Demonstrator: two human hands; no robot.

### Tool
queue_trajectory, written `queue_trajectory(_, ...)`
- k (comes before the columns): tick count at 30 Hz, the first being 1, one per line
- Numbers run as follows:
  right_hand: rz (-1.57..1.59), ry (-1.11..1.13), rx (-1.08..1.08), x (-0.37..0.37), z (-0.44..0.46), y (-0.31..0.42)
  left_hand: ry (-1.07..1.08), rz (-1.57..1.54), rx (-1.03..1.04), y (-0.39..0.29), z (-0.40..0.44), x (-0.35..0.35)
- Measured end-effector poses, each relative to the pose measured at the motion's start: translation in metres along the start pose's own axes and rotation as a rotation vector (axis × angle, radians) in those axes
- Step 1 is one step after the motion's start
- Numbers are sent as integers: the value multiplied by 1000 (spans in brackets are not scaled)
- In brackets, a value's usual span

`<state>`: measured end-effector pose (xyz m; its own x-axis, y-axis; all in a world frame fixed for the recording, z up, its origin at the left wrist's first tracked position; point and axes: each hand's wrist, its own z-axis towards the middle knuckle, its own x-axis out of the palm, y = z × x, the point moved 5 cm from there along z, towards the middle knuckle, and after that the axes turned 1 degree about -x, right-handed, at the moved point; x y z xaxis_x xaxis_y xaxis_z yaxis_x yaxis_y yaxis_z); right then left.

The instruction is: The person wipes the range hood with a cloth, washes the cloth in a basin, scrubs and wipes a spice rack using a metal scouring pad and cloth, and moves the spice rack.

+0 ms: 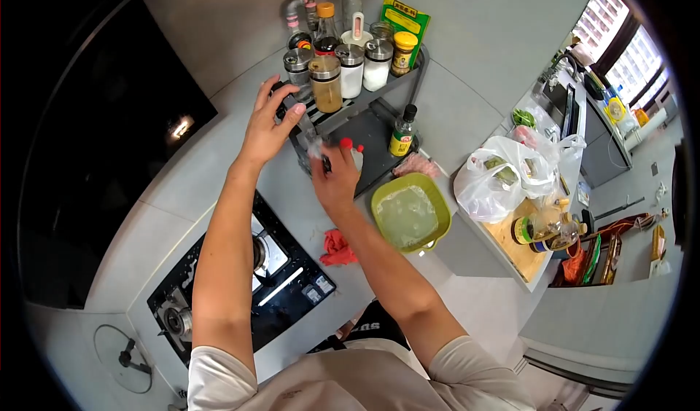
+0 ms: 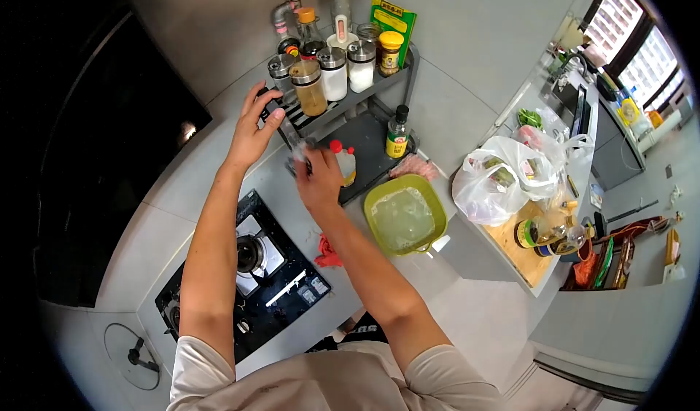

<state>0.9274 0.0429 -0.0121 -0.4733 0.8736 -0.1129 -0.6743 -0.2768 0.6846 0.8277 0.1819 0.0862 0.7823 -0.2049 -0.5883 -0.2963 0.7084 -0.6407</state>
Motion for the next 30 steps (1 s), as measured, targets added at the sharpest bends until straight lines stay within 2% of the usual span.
queue_trajectory(2, 31, -54, 15, -1, 13, 21, 10, 18, -10, 4, -5, 1)
queue_trajectory(6, -86, 68, 114, 8, -48, -40, -1, -13, 16, 2, 1, -1)
queue_trajectory(10, -36, -107, 4, 4, 2, 13, 5, -37, 24, 10, 0, 0)
queue_trajectory(14, -164, 7, 93, 14, -58, -44, 17, -51, -17, 8, 2, -1)
queue_trajectory(18, -114, -10, 137, 6, -49, -34, 14, -79, -37, -5, -9, 1)
queue_trajectory(20, -83, -53, 116, 1, -24, -6, -425, 4, -15, -15, -32, -9)
queue_trajectory(21, -53, -100, 100, -1, -18, 2, -420, 5, -15, -9, -38, -4)
queue_trajectory(23, -62, -101, 100, 4, -16, -2, -167, -288, -420, 31, -52, 21)
queue_trajectory(24, -66, -96, 93, 4, -19, -4, -105, -411, -396, 22, -54, 28)
queue_trajectory(25, -66, -93, 102, 5, -36, -18, -101, -407, -403, 21, -57, 27)
queue_trajectory(27, -158, 14, 190, 14, -67, -58, 37, -396, -532, 19, -55, 31)
queue_trajectory(30, -112, 11, 215, 12, -62, -58, 14, -457, -459, 21, -59, 37)
